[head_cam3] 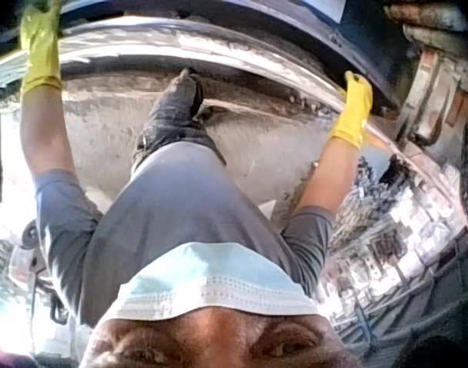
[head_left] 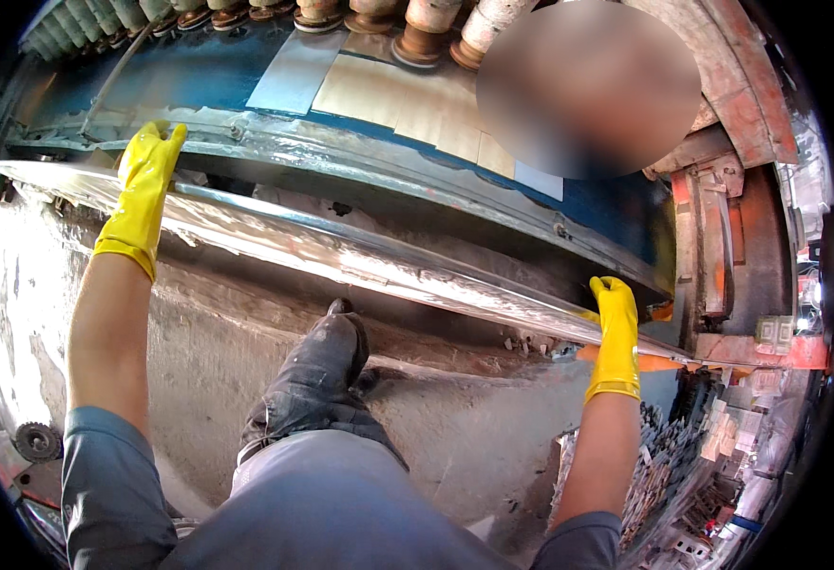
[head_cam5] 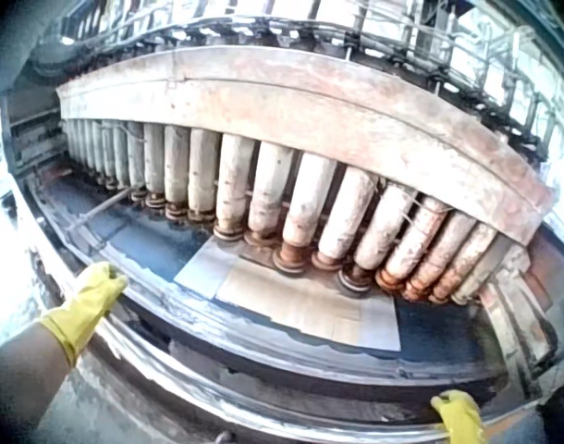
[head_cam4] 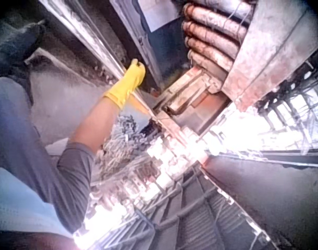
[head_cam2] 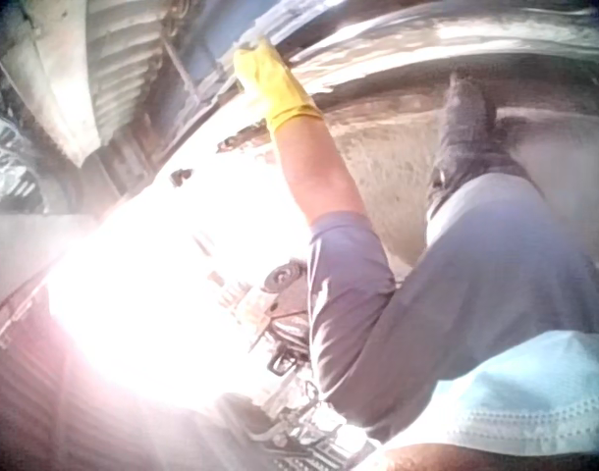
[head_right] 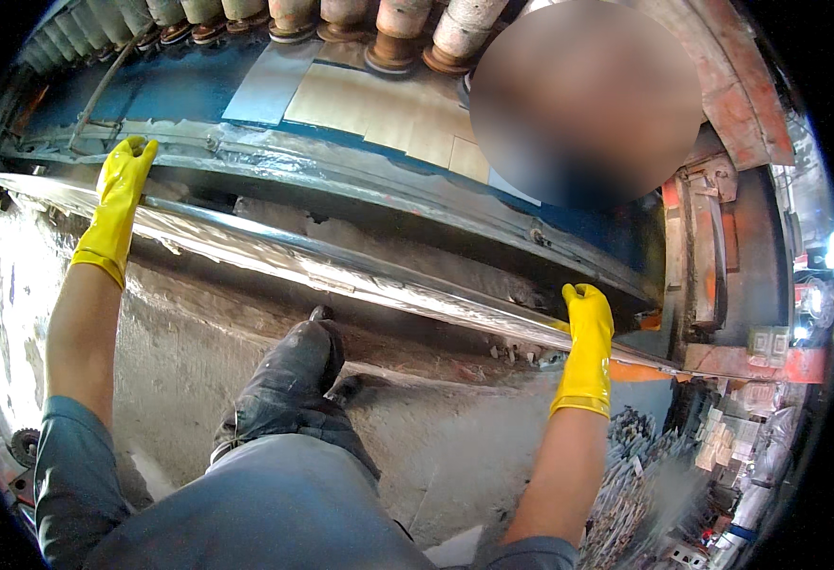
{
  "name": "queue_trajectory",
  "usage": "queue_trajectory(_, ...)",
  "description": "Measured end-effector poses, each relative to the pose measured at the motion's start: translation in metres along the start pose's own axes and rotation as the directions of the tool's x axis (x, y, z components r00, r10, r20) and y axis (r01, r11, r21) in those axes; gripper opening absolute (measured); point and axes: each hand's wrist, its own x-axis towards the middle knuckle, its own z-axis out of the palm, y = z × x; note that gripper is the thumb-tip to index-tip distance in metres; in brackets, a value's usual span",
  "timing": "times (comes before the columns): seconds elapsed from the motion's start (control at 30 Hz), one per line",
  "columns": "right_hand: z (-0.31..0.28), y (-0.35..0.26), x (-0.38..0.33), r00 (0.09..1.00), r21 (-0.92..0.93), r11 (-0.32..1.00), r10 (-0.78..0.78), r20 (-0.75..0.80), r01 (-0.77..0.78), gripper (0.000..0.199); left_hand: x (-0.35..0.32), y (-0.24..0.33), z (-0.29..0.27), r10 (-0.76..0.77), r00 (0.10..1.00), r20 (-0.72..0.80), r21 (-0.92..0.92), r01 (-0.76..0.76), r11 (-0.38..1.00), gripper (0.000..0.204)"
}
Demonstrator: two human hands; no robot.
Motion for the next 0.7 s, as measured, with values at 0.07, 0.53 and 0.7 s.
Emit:
queue_trajectory(0.07, 0.001, 0.006, 0.004, 0.999, 0.1, 0.994, 0.033, 0.014, -0.035, 0.05, 0.0, 0.001, -0.002, 0.018, 1.0, 0.001, -0.002, -0.018, 1.0, 0.064)
queue_trajectory(0.53, 0.006, -0.019, -0.003, 0.999, 0.016, 0.999, 0.031, -0.021, -0.031, 0.049, -0.007, 0.006, -0.01, -0.032, 0.999, -0.019, -0.006, 0.032, 0.999, 0.064)
queue_trajectory(0.7, 0.002, -0.001, 0.002, 0.999, 0.02, 1.0, -0.017, -0.052, 0.018, 0.049, -0.007, 0.015, -0.009, -0.012, 1.0, -0.003, -0.01, 0.012, 1.0, 0.064)
